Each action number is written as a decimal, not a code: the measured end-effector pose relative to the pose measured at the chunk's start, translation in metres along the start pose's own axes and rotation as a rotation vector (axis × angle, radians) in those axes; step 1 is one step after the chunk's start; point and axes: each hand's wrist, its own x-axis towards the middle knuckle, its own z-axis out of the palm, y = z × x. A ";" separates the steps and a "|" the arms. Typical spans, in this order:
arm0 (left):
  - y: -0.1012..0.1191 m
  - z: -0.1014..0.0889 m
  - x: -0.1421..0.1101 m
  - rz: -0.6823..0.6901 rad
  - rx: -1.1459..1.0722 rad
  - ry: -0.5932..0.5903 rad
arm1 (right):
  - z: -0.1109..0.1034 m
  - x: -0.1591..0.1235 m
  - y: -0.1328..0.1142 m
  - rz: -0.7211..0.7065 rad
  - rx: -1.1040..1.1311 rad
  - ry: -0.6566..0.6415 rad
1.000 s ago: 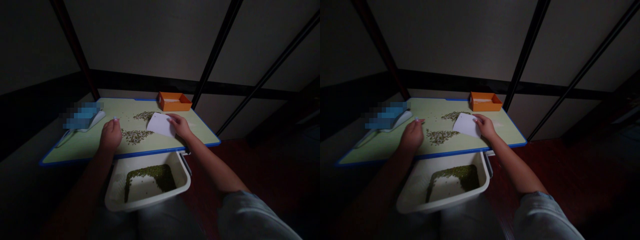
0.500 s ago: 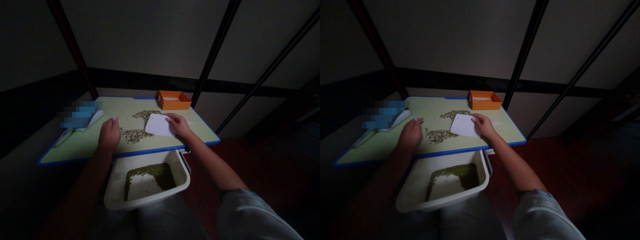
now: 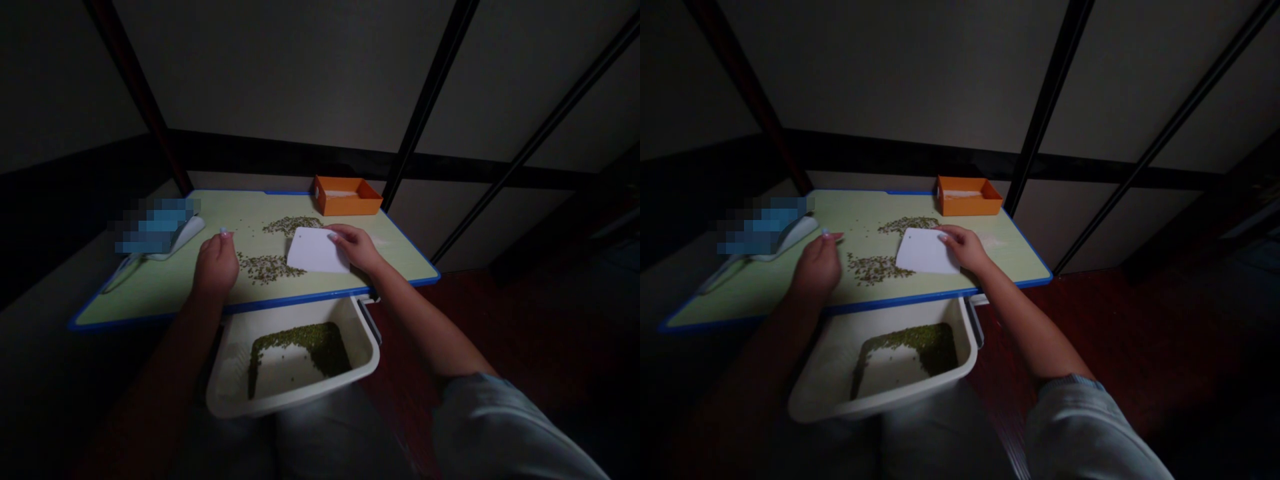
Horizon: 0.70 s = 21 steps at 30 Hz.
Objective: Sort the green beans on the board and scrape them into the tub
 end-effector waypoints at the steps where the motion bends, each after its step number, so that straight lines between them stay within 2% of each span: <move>1: 0.001 -0.001 -0.001 -0.001 0.002 -0.001 | 0.000 0.000 0.000 0.004 0.005 -0.001; 6: 0.006 -0.003 -0.003 -0.025 0.049 -0.027 | -0.004 -0.001 -0.003 0.032 -0.009 0.018; 13: 0.009 -0.004 -0.003 -0.033 0.059 -0.041 | -0.009 -0.004 -0.007 0.023 -0.005 0.127; 21: 0.010 -0.005 -0.003 -0.017 0.078 -0.050 | -0.027 -0.036 -0.009 0.101 0.025 0.215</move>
